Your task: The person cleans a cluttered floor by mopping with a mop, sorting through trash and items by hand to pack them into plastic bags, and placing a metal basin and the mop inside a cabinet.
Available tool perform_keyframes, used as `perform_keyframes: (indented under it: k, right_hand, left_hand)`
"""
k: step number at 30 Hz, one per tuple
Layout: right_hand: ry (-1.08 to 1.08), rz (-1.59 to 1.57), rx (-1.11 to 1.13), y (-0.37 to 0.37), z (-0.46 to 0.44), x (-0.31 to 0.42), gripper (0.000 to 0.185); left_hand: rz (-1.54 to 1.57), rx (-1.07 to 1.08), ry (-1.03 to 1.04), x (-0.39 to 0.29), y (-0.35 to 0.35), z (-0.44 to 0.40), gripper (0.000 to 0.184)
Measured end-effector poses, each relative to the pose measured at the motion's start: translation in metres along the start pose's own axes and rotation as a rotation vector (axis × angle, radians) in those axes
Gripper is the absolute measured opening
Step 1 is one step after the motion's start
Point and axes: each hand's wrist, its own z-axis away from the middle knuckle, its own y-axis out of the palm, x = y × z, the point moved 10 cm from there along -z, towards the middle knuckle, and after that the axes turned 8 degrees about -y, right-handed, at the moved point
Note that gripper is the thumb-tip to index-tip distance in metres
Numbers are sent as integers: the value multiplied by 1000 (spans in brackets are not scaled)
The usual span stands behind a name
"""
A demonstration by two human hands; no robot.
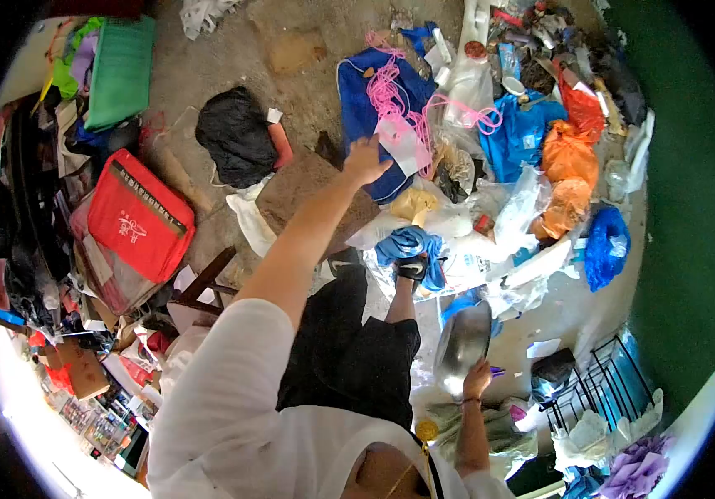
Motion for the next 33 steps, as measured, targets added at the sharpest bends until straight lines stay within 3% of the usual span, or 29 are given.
perform_keyframes:
  k: [2, 4, 7, 9, 11, 12, 13, 14, 15, 16, 19, 20, 22, 25, 27, 29, 30, 31, 32, 33]
  right_hand:
    - [59, 26, 72, 14, 9, -5, 38]
    - [115, -170, 39, 13, 18, 5, 42]
    - [84, -122, 39, 14, 6, -9, 41]
    - [65, -112, 3, 4, -8, -9, 41]
    - [-289, -65, -170, -32, -29, 37, 35]
    - [-323, -134, -133, -48, -38, 62, 31]
    - [-354, -203, -96, -63, -47, 93, 27]
    - [-572, -138, -138, -82, -51, 135, 20]
    - [-634, -16, -9, -100, -54, 172, 22]
    - [-701, -10, -20, -113, -58, 192, 22]
    - [-906, 6, -131, -186, -54, 252, 25]
    - [-877, 30, -37, -199, -55, 260, 23]
    - [-941, 31, -124, -235, -48, 272, 21]
    - [-948, -93, -144, -242, -47, 252, 23]
    - [-746, -24, -76, -219, -68, 212, 42]
    - [-501, -201, 61, -182, -107, 144, 42]
    - [-306, -259, 63, -194, -111, 115, 44]
    - [-49, -329, 183, -150, -129, 41, 38]
    - [216, -372, 285, -109, -139, -31, 40]
    - [294, -857, 240, -109, -118, -51, 44]
  left_hand:
    - [-11, 44, 9, -12, 51, -21, 56]
    - [47, 93, 34, -16, 102, -13, 51]
    - [14, 317, 125, -15, 146, 68, 55]
    - [9, 316, 121, 18, 155, 113, 53]
    - [56, 306, 100, 31, 99, 153, 47]
    - [-6, 274, -30, 99, 138, 160, 38]
    - [-166, 184, -65, 107, 101, 170, 29]
    - [-73, 32, -1, 132, 80, 181, 27]
    - [-153, 367, -236, 160, 72, 192, 38]
    - [-138, 456, -386, 149, 21, 214, 37]
    - [-13, 103, -321, 155, -74, 246, 33]
    - [16, 55, -313, 160, -93, 261, 31]
    - [26, 67, -300, 184, -112, 295, 26]
    - [-108, -43, -266, 165, -167, 378, 17]
    - [164, 67, -554, 186, -166, 431, 14]
    - [490, 177, -831, 204, -143, 499, 12]
    - [666, 241, -956, 210, -129, 531, 11]
    - [625, 299, -918, 216, -121, 548, 20]
    - [697, 290, -947, 210, -118, 562, 17]
    - [768, 286, -969, 200, -118, 573, 15]
